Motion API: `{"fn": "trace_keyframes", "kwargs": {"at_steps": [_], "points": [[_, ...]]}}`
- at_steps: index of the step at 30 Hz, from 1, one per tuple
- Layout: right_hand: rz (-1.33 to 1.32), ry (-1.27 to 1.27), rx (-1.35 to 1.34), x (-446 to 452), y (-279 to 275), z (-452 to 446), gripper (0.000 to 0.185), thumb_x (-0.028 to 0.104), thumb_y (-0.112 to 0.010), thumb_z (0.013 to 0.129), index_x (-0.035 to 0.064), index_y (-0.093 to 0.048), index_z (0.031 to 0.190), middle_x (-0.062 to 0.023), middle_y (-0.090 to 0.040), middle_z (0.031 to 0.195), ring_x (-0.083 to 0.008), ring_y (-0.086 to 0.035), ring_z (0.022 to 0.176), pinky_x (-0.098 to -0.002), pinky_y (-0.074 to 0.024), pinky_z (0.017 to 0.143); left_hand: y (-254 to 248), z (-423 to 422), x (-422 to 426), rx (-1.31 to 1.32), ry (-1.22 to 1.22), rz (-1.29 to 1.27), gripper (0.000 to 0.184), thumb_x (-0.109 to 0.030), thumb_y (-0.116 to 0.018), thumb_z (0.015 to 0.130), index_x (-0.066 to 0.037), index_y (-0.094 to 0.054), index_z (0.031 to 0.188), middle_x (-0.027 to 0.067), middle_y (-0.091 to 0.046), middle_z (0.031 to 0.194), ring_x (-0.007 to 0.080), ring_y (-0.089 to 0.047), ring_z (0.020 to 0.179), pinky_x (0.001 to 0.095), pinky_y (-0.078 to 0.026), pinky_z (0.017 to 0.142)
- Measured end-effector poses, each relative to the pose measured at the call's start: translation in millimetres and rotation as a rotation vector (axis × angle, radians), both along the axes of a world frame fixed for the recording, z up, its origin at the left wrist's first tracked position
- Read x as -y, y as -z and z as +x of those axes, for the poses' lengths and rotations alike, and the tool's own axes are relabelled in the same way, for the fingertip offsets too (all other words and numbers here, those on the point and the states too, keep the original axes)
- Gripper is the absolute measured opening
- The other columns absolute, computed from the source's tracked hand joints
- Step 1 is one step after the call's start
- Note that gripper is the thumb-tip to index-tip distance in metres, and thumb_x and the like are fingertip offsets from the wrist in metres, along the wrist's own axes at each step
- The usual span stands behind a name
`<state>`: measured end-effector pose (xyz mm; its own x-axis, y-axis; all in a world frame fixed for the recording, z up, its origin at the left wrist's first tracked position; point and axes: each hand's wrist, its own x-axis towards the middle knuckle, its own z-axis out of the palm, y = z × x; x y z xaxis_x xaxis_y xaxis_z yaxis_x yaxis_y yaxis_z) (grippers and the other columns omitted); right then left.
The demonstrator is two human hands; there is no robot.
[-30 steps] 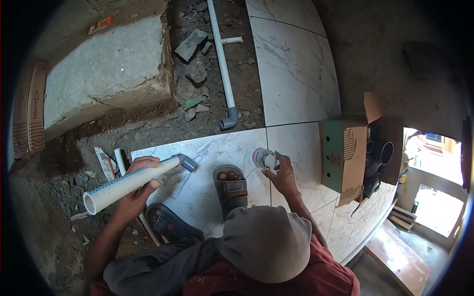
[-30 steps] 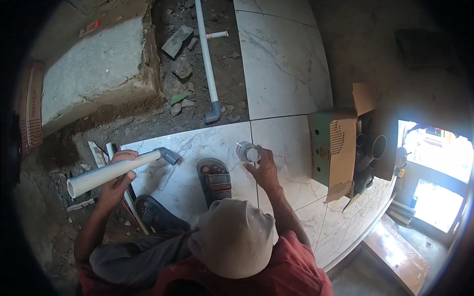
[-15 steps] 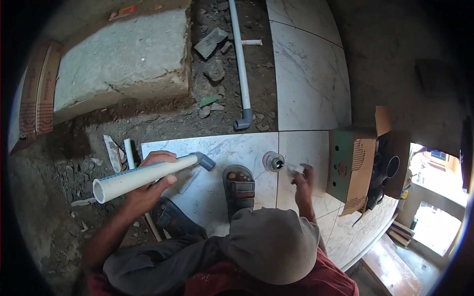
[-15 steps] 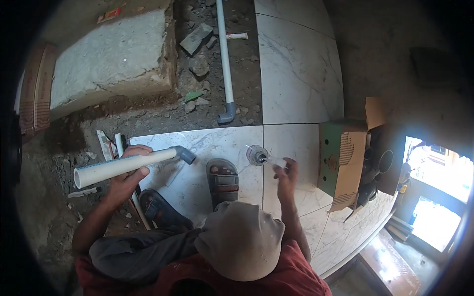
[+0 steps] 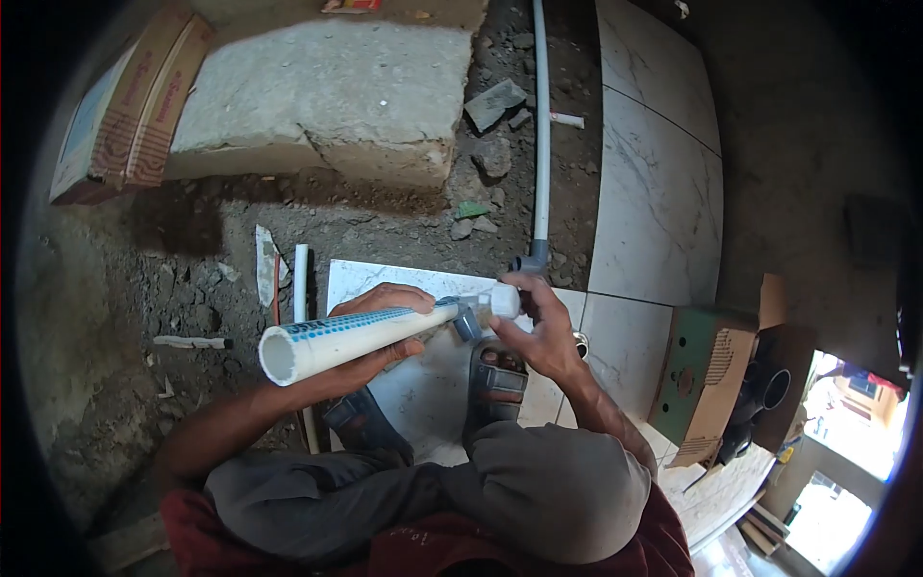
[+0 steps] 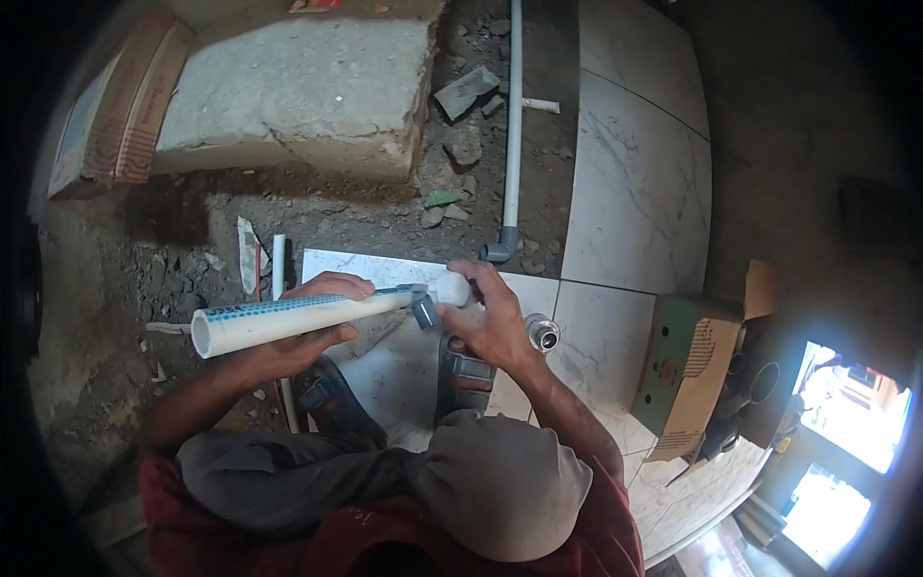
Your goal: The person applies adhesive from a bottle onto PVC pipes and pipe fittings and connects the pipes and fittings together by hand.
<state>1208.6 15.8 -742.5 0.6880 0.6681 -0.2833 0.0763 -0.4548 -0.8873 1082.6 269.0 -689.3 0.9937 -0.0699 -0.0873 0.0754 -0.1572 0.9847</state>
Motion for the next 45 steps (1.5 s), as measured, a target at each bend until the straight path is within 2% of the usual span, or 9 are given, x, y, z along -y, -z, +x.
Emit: {"fn": "trace_keyframes", "kwargs": {"at_steps": [2, 6, 8, 14, 18, 21, 34, 39, 45], "points": [[0.012, -0.010, 0.037, -15.0, -3.5, 2.0, 0.050, 0.016, -0.073, 0.080, 0.0039, -0.053, 0.124, -0.0153, -0.056, 0.118, -0.0263, -0.057, 0.094, -0.0366, -0.0483, 0.084, -1.7, -2.6, -1.4, -0.001, -0.008, -0.010, 0.036, -0.010, -0.073, 0.083, -0.004, -0.057, 0.115, 0.0134, -0.058, 0.118, 0.0279, -0.055, 0.116, 0.0389, -0.044, 0.100], [0.045, -0.092, 0.082, -21.4, 3.8, 1.4, 0.050, 0.015, -0.073, 0.080, 0.0039, -0.053, 0.124, -0.0165, -0.055, 0.121, -0.0281, -0.058, 0.102, -0.0357, -0.0483, 0.087, -1.5, -6.3, -5.0, -0.015, -0.025, -0.014, 0.036, -0.011, -0.073, 0.083, -0.005, -0.057, 0.115, 0.0133, -0.059, 0.118, 0.0279, -0.055, 0.116, 0.0390, -0.045, 0.100], [0.048, -0.127, 0.105, -20.7, 3.2, -3.2, 0.050, 0.015, -0.073, 0.080, 0.0038, -0.053, 0.124, -0.0170, -0.055, 0.122, -0.0294, -0.058, 0.106, -0.0359, -0.0484, 0.088, 3.2, -7.4, -6.6, 0.052, -0.043, 0.016, 0.037, -0.022, -0.073, 0.086, -0.006, -0.058, 0.116, 0.0108, -0.061, 0.114, 0.0250, -0.060, 0.108, 0.0366, -0.048, 0.093], [0.110, -0.163, 0.132, -17.4, -6.4, -24.6, 0.052, 0.007, -0.074, 0.075, 0.0039, -0.053, 0.123, -0.0173, -0.055, 0.121, -0.0334, -0.056, 0.111, -0.0394, -0.0488, 0.091, 12.2, -9.6, -8.4, 0.156, -0.075, 0.089, 0.037, -0.019, -0.076, 0.083, -0.004, -0.059, 0.113, 0.0108, -0.061, 0.113, 0.0233, -0.060, 0.104, 0.0348, -0.049, 0.092], [0.173, -0.294, 0.415, -17.2, -3.0, -33.3, 0.055, 0.003, -0.076, 0.072, 0.0042, -0.054, 0.122, -0.0165, -0.055, 0.120, -0.0344, -0.057, 0.108, -0.0408, -0.0501, 0.089, 10.1, -8.3, -6.4, 0.028, -0.134, 0.004, 0.039, -0.019, -0.079, 0.079, -0.005, -0.060, 0.110, 0.0106, -0.062, 0.112, 0.0236, -0.062, 0.104, 0.0343, -0.050, 0.090], [0.161, -0.322, 0.440, -18.6, -0.6, -38.7, 0.056, 0.002, -0.076, 0.071, 0.0042, -0.054, 0.122, -0.0167, -0.055, 0.120, -0.0350, -0.057, 0.107, -0.0417, -0.0499, 0.088, 11.2, -4.9, -8.7, 0.197, -0.125, 0.092, 0.045, -0.015, -0.083, 0.074, -0.007, -0.052, 0.106, 0.0123, -0.061, 0.113, 0.0233, -0.060, 0.106, 0.0343, -0.049, 0.090], [0.136, -0.030, 0.504, -23.6, -9.9, -14.0, 0.051, 0.007, -0.077, 0.075, 0.0014, -0.053, 0.119, -0.0205, -0.055, 0.118, -0.0370, -0.057, 0.107, -0.0411, -0.0497, 0.088, 3.0, -8.2, -8.6, -0.005, -0.151, -0.003, 0.043, -0.015, -0.082, 0.076, -0.006, -0.050, 0.102, 0.0120, -0.061, 0.109, 0.0212, -0.059, 0.105, 0.0337, -0.048, 0.089], [0.166, -0.281, 0.626, -19.4, -3.9, -24.0, 0.053, 0.003, -0.076, 0.069, 0.0021, -0.054, 0.118, -0.0173, -0.054, 0.119, -0.0342, -0.058, 0.098, -0.0413, -0.0511, 0.082, 0.2, -8.8, -5.7, -0.009, -0.182, 0.003, 0.040, -0.013, -0.080, 0.078, -0.005, -0.048, 0.102, 0.0124, -0.061, 0.109, 0.0205, -0.058, 0.106, 0.0335, -0.047, 0.091], [0.140, -0.378, 0.613, -13.7, -0.1, -38.2, 0.058, 0.002, -0.076, 0.065, 0.0032, -0.054, 0.120, -0.0156, -0.054, 0.120, -0.0329, -0.058, 0.095, -0.0409, -0.0512, 0.080, 7.7, -8.8, -4.6, -0.050, -0.256, -0.157, 0.042, -0.010, -0.078, 0.080, -0.006, -0.043, 0.103, 0.0139, -0.059, 0.110, 0.0186, -0.057, 0.106, 0.0327, -0.044, 0.094]]}}
